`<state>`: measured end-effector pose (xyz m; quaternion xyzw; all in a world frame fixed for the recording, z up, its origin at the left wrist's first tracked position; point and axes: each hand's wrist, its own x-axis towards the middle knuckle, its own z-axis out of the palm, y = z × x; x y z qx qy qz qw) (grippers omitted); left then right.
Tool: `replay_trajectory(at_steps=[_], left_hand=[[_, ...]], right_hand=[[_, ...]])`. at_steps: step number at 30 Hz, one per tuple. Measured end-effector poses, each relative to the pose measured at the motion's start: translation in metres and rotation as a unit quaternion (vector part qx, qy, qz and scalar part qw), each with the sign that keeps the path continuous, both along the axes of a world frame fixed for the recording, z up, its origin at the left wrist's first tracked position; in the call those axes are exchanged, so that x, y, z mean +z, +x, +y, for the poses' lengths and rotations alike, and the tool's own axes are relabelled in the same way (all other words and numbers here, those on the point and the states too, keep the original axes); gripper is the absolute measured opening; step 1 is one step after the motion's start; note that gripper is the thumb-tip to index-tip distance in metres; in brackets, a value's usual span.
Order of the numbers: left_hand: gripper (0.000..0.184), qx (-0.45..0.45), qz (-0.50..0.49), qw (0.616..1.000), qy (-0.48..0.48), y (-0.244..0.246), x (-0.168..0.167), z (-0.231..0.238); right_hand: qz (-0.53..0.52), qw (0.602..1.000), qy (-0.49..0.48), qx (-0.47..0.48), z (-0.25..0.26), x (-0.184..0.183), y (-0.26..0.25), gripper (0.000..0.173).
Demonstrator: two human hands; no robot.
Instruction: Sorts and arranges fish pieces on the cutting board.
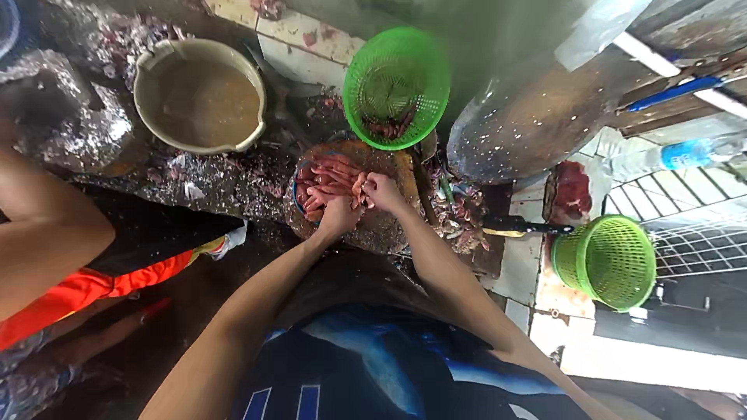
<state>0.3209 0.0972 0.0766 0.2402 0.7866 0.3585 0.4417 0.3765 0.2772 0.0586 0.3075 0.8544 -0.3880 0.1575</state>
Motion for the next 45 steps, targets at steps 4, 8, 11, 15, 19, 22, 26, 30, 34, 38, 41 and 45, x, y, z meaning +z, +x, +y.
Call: replay_trajectory(at_steps=[4,8,11,15,19,22,26,30,34,38,41,45], left_hand=[[0.026,-0.011,0.059,0.998,-0.002,0.001,0.006,-0.009],[0.028,-0.005,0.114,0.992,-0.044,-0.008,0.0,0.0],[0.031,0.012,0.162,0.985,0.052,-0.017,0.003,0.006],[0.058,-0.026,0.128,0.974,0.187,-0.036,0.002,0.016],[0.076,-0.109,0.029,0.966,0.232,-0.037,0.006,0.025],[0.05,-0.105,-0.108,0.948,0.281,-0.031,0.002,0.027],[0.023,-0.009,-0.251,0.934,0.252,-0.023,0.027,0.005],[0.023,0.082,-0.215,0.938,0.258,-0.052,0.009,-0.014],[0.028,0.109,-0.099,0.965,0.215,-0.096,-0.008,-0.027],[0.031,0.013,0.124,0.991,-0.039,-0.126,-0.018,-0.037],[0.03,0.031,0.193,0.977,-0.087,-0.127,-0.019,-0.04],[0.029,0.05,0.227,0.973,0.003,-0.117,-0.027,-0.045]], right_hand=[[0.004,1.0,0.001,-0.018,-0.002,0.001,0.006,0.03],[0.001,1.0,0.025,0.008,0.002,0.006,0.008,0.03],[0.016,0.998,0.045,0.042,0.001,0.025,0.019,0.026],[0.068,0.994,0.068,0.054,-0.005,0.052,0.038,0.022],[0.13,0.989,0.048,0.044,-0.004,0.069,0.055,0.021],[0.142,0.99,0.015,0.015,-0.005,0.084,0.051,0.021],[0.155,0.983,-0.036,-0.088,-0.012,0.087,0.033,0.023],[0.173,0.964,-0.122,-0.159,-0.033,0.071,0.016,0.025],[0.15,0.959,-0.166,-0.176,-0.046,0.039,-0.024,0.026],[-0.069,0.993,-0.022,-0.096,-0.05,0.036,-0.041,0.044],[-0.086,0.992,0.072,-0.063,-0.048,0.043,-0.04,0.041],[0.04,0.991,0.119,0.045,-0.043,0.027,-0.043,0.034]])
